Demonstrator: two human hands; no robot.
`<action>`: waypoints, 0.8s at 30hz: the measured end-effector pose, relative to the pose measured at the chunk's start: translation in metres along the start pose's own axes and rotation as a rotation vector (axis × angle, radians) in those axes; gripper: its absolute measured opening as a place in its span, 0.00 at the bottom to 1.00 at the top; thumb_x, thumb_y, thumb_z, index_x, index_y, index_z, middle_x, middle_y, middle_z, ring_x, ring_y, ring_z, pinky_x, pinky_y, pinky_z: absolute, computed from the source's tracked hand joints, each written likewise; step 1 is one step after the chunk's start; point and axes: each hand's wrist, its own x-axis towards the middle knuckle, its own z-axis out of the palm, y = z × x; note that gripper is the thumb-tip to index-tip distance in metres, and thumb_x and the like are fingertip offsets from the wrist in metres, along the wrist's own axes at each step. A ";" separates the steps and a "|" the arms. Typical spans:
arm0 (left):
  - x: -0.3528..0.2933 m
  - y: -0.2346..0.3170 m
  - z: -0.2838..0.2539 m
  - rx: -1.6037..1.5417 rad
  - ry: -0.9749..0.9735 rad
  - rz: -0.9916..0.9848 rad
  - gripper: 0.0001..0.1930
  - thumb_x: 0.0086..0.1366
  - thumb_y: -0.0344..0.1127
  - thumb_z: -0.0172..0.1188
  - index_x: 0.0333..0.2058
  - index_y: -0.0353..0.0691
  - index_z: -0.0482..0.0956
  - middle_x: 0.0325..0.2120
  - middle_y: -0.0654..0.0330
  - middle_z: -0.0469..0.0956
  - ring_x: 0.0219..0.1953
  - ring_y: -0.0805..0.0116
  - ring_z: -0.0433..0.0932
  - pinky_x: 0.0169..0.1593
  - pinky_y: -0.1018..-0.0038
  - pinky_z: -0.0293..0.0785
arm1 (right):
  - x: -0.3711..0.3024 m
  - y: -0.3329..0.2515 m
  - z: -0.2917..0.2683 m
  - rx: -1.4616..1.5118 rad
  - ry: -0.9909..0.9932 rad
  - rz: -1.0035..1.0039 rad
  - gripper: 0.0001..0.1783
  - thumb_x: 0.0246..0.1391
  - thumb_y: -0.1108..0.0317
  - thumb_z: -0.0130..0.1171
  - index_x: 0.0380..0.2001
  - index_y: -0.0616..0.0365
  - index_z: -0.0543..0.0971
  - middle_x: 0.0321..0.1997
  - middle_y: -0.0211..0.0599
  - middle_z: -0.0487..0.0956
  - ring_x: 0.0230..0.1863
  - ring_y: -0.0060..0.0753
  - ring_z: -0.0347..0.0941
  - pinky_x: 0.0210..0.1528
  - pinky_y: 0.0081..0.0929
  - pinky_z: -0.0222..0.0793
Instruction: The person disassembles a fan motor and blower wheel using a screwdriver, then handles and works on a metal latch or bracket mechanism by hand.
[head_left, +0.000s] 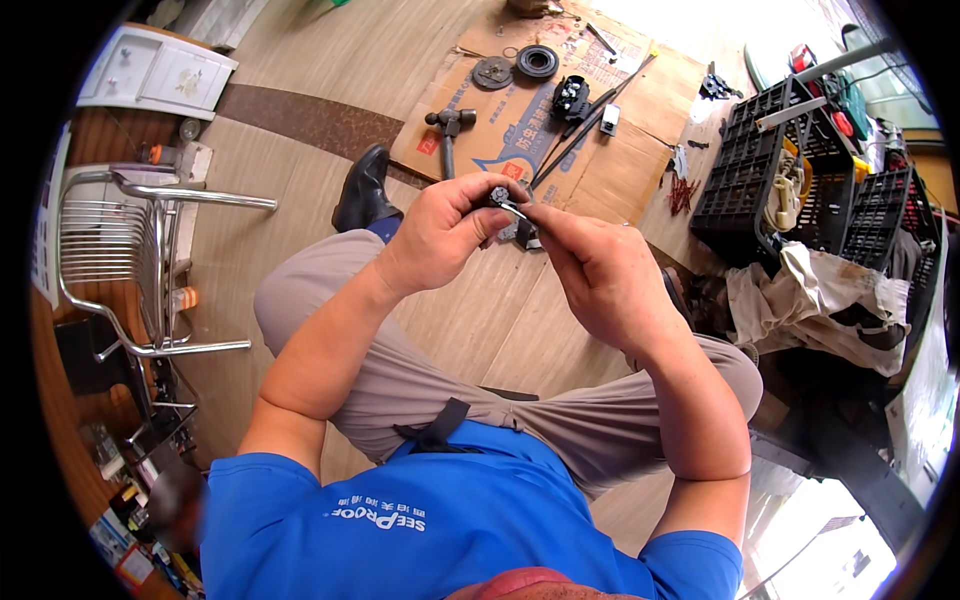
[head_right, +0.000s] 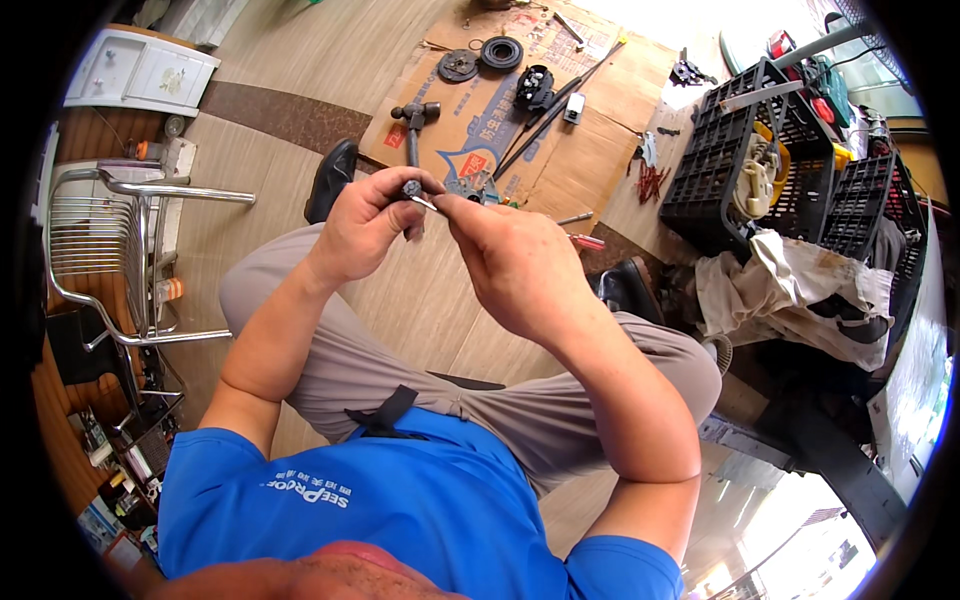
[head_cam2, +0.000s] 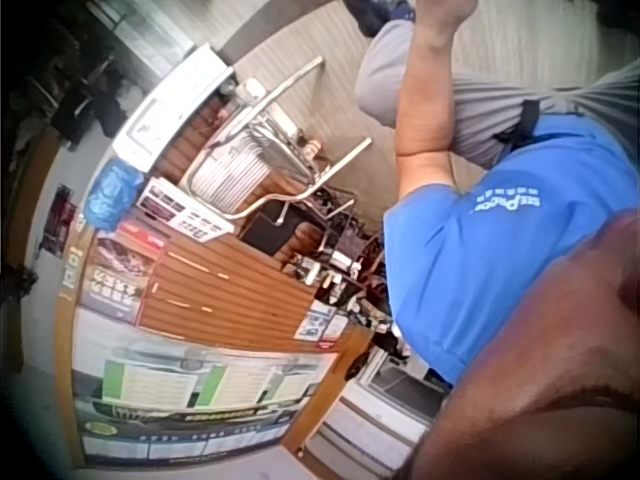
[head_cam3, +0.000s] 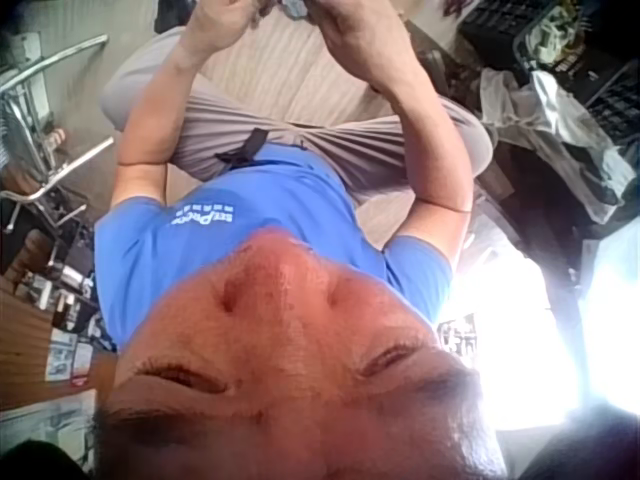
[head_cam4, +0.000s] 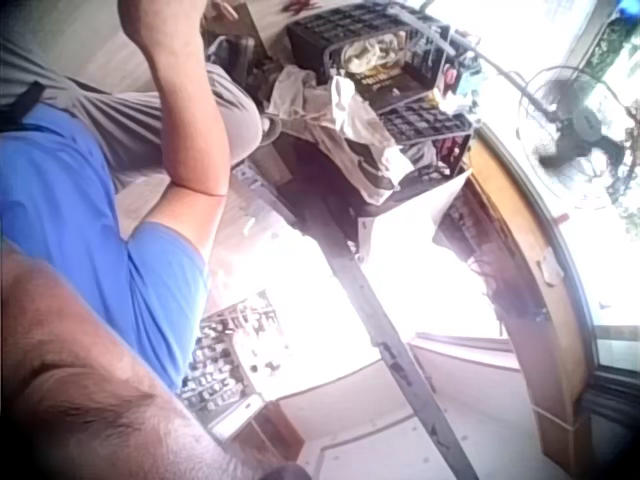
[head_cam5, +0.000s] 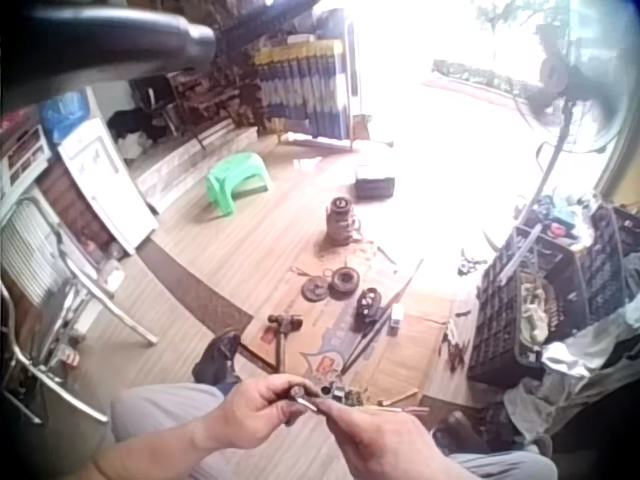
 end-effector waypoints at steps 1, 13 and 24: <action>-0.001 0.001 0.001 0.000 0.001 0.000 0.10 0.67 0.26 0.55 0.47 0.33 0.76 0.31 0.66 0.75 0.30 0.82 0.70 0.35 0.83 0.70 | 0.000 0.000 0.000 -0.003 -0.016 0.001 0.13 0.60 0.70 0.50 0.47 0.54 0.75 0.31 0.49 0.78 0.34 0.55 0.75 0.35 0.47 0.69; -0.002 0.000 0.002 0.098 0.014 0.054 0.20 0.68 0.29 0.56 0.57 0.32 0.71 0.29 0.67 0.74 0.30 0.82 0.70 0.36 0.83 0.71 | -0.001 0.005 0.005 -0.056 0.037 -0.067 0.14 0.60 0.70 0.51 0.49 0.55 0.75 0.34 0.45 0.79 0.37 0.50 0.77 0.37 0.43 0.71; -0.001 -0.004 0.003 -0.143 -0.025 -0.045 0.12 0.68 0.27 0.56 0.49 0.31 0.75 0.26 0.67 0.74 0.27 0.81 0.70 0.31 0.82 0.71 | -0.001 0.005 0.004 -0.029 0.033 -0.061 0.14 0.59 0.71 0.51 0.49 0.55 0.75 0.32 0.47 0.78 0.35 0.52 0.76 0.35 0.44 0.71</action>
